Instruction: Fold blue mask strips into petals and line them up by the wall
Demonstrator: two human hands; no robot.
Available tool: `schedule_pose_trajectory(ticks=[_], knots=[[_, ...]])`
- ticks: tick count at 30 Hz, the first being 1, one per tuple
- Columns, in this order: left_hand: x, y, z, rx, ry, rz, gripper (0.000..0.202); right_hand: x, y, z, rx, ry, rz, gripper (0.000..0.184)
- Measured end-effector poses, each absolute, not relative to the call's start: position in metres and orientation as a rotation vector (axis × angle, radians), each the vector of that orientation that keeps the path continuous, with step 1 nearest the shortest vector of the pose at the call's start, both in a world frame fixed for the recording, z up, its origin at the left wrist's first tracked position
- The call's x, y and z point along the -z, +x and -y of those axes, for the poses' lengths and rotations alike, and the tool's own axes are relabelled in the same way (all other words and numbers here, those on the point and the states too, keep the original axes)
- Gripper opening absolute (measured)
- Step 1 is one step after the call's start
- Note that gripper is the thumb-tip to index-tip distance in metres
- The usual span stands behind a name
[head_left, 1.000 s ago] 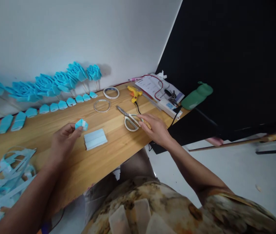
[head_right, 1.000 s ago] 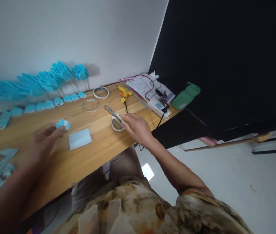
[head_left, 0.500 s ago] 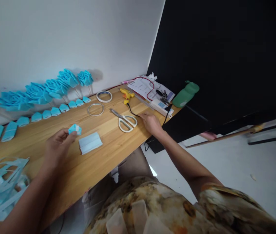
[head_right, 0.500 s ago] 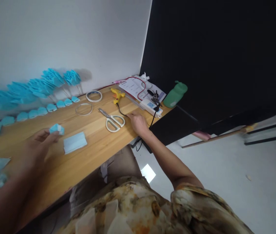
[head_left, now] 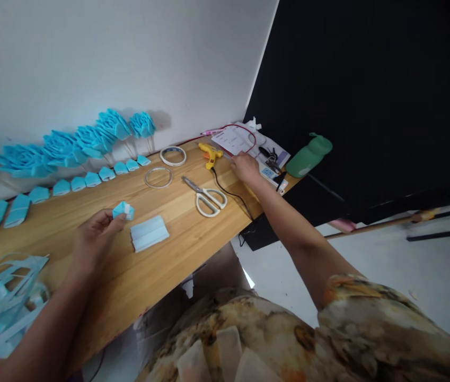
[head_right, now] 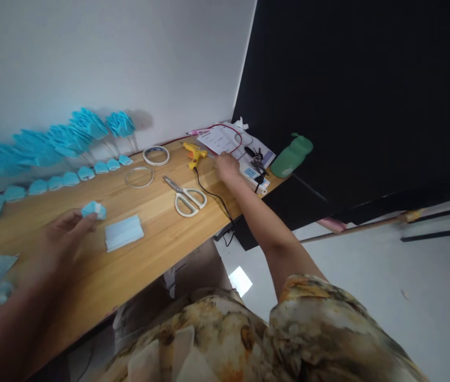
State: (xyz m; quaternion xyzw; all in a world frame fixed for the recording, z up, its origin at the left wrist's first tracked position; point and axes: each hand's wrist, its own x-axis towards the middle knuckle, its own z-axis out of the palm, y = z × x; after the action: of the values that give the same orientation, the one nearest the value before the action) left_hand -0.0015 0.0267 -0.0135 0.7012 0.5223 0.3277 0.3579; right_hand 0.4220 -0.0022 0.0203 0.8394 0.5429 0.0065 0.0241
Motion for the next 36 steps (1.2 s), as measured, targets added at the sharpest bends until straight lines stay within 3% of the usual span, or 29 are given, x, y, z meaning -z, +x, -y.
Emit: schedule_pose_trajectory(ticks=[20, 23, 26, 28, 32, 36], knots=[[-0.004, 0.002, -0.018, -0.843, 1.631, -1.348, 0.023, -0.019, 0.425, -0.039, 0.003, 2.784, -1.507, 0.04], [-0.006, 0.006, -0.017, -0.856, 1.635, -1.347, 0.026, -0.025, 0.412, -0.027, -0.087, 2.778, -1.641, 0.04], [-0.003, 0.008, -0.019, -0.938, 1.631, -1.28, 0.028, -0.034, 0.372, -0.016, -0.177, 2.745, -2.112, 0.038], [-0.001, 0.008, -0.019, -0.97, 1.626, -1.25, 0.028, -0.036, 0.335, -0.009, 0.223, 2.649, -2.5, 0.035], [-0.001, 0.011, -0.017, -0.978, 1.585, -1.175, 0.029, -0.027, 0.264, -0.005, 1.542, 1.997, -2.886, 0.042], [-0.003, 0.014, -0.015, -1.0, 1.568, -1.115, 0.031, -0.018, 0.225, -0.018, 2.101, 1.665, -2.752, 0.057]])
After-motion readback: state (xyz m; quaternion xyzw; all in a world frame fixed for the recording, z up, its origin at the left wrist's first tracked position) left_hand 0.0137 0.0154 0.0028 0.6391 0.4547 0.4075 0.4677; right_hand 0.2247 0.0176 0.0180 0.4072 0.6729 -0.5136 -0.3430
